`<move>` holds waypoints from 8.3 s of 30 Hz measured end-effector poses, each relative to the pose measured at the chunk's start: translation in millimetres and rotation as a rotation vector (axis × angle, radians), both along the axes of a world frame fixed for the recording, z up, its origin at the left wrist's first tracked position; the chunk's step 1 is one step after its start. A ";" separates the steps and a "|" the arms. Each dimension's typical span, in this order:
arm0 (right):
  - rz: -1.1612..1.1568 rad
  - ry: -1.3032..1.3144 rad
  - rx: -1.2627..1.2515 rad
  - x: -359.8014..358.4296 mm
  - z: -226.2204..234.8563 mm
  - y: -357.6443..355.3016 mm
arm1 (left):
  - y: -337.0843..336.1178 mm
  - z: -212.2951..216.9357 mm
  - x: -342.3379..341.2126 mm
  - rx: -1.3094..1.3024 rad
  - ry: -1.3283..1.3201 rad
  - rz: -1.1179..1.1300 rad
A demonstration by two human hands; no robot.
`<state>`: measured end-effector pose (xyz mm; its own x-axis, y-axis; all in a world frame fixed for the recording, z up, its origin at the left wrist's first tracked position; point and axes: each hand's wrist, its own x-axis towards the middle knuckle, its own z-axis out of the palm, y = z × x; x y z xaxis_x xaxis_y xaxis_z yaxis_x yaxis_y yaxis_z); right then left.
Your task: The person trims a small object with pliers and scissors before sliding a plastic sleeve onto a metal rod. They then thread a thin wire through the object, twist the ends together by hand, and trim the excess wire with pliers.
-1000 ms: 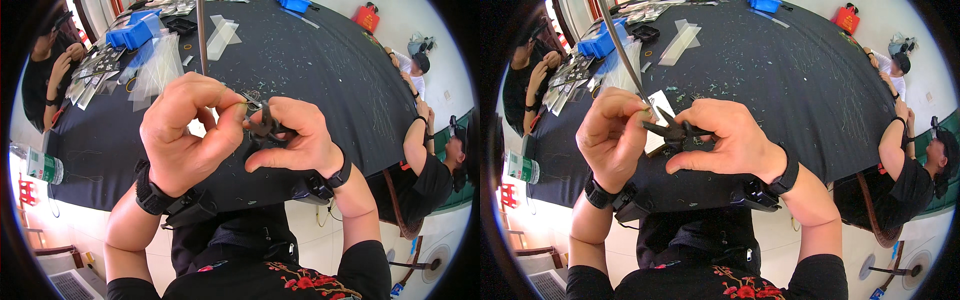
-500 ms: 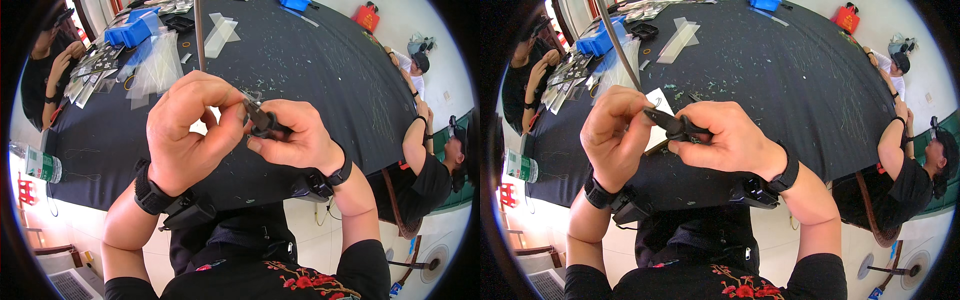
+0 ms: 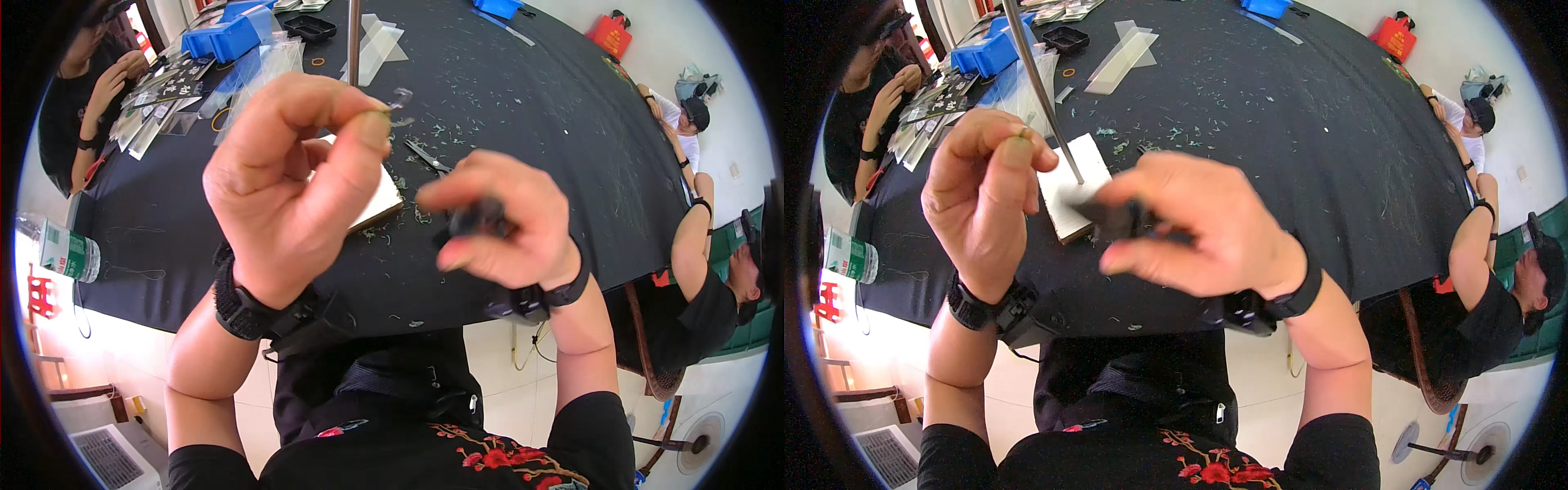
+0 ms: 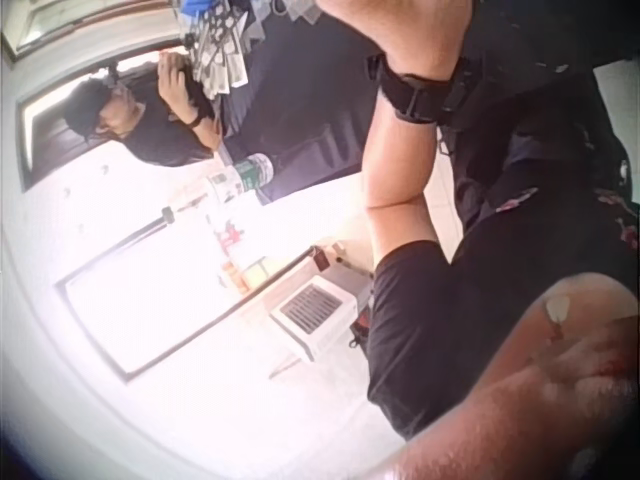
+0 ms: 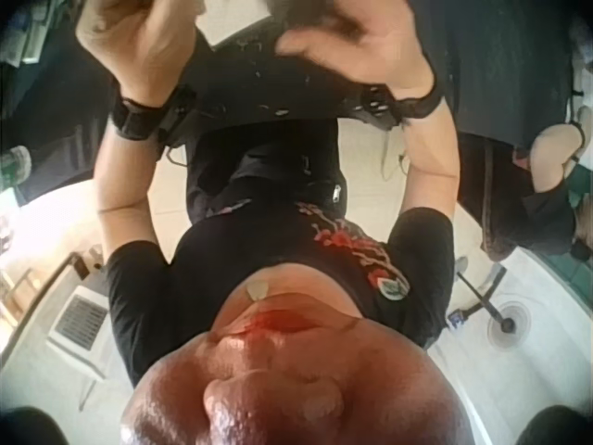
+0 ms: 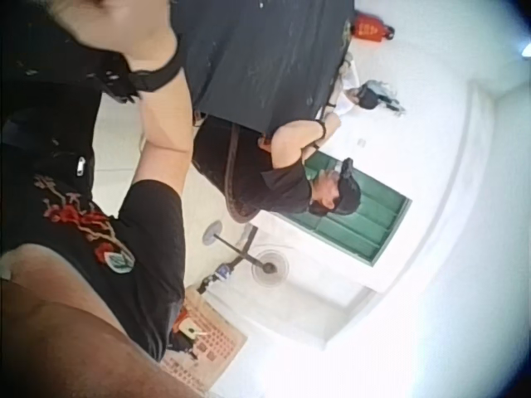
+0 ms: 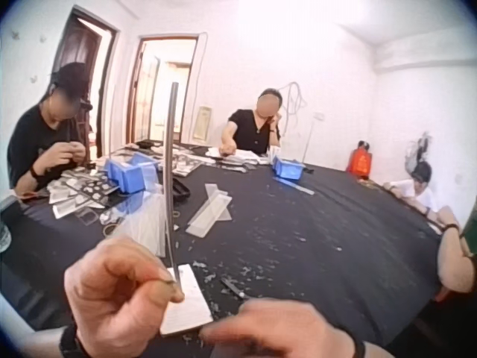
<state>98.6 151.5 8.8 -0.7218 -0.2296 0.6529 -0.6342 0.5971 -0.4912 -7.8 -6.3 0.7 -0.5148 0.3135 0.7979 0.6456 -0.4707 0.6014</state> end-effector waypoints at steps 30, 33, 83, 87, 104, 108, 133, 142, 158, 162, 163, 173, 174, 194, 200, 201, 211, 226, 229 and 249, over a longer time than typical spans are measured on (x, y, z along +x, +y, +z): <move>-0.082 -0.157 -0.107 -6.5 -9.7 9.5 | 1.6 -4.8 2.5 -0.252 0.147 -0.026; -0.101 -0.220 -0.089 -4.1 -10.3 9.5 | 1.0 -3.8 3.1 -0.271 0.151 -0.004; -0.088 -0.190 0.008 0.6 -7.8 8.4 | 1.9 -5.3 0.1 -0.233 0.267 -0.019; -0.043 0.007 0.281 -0.3 -4.9 1.1 | 5.2 -6.0 1.7 -0.150 0.226 0.015; -0.100 0.050 0.085 -6.1 -7.2 12.5 | 2.5 -3.7 1.9 -0.137 0.032 -0.064; -0.121 0.009 0.031 -6.2 -7.9 12.7 | 2.8 -5.6 2.0 -0.156 0.091 -0.084; -0.127 -0.236 -0.077 -4.5 -10.0 8.3 | 4.9 -9.1 -3.7 -0.252 0.257 0.029; 0.003 -0.035 0.172 -1.6 -8.6 5.8 | 2.2 -3.4 6.4 -0.202 0.282 0.010; -0.751 -0.156 0.215 -33.5 -51.0 91.9 | 5.5 -8.8 -2.1 -0.023 -0.112 -0.012; -0.871 0.072 0.431 -29.2 -41.6 75.7 | 5.3 -0.4 -2.8 -0.029 -0.054 0.076; -0.859 -0.004 0.430 -27.9 -36.8 71.4 | 5.6 3.3 -1.4 0.002 -0.105 0.076; -0.650 -0.367 0.546 7.6 -36.9 31.2 | 15.5 29.2 4.0 0.095 0.120 -0.013; -0.648 -0.369 0.492 7.9 -34.1 31.9 | 15.2 25.5 4.5 0.102 0.082 -0.035; -0.039 -0.096 -0.554 -28.7 7.5 4.1 | 1.5 7.6 3.2 0.006 -0.538 -0.486; -0.235 0.162 0.094 -11.5 15.8 6.8 | 3.6 11.0 -6.6 0.010 -0.498 -0.242; -0.246 0.215 0.209 -11.3 18.2 6.4 | 3.8 11.7 -7.2 0.023 -0.473 -0.200; -0.369 0.274 0.279 -11.2 22.4 3.0 | 4.4 16.5 -4.8 0.046 -0.322 0.028; -0.371 0.198 0.263 -18.0 10.7 7.3 | 2.0 15.0 -5.8 -0.042 -0.099 0.204; -0.366 0.189 0.353 -16.2 13.2 7.4 | 1.6 15.5 -3.8 -0.033 -0.164 0.121; -0.434 0.271 0.325 -28.3 2.1 9.5 | 2.4 10.0 -2.2 -0.258 -0.040 0.200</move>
<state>70.3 161.0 10.9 -0.6116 -0.1703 0.7726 -0.3766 0.9215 -0.0950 -10.0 -3.9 10.8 -0.6160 0.3920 0.6833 0.6832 -0.1659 0.7111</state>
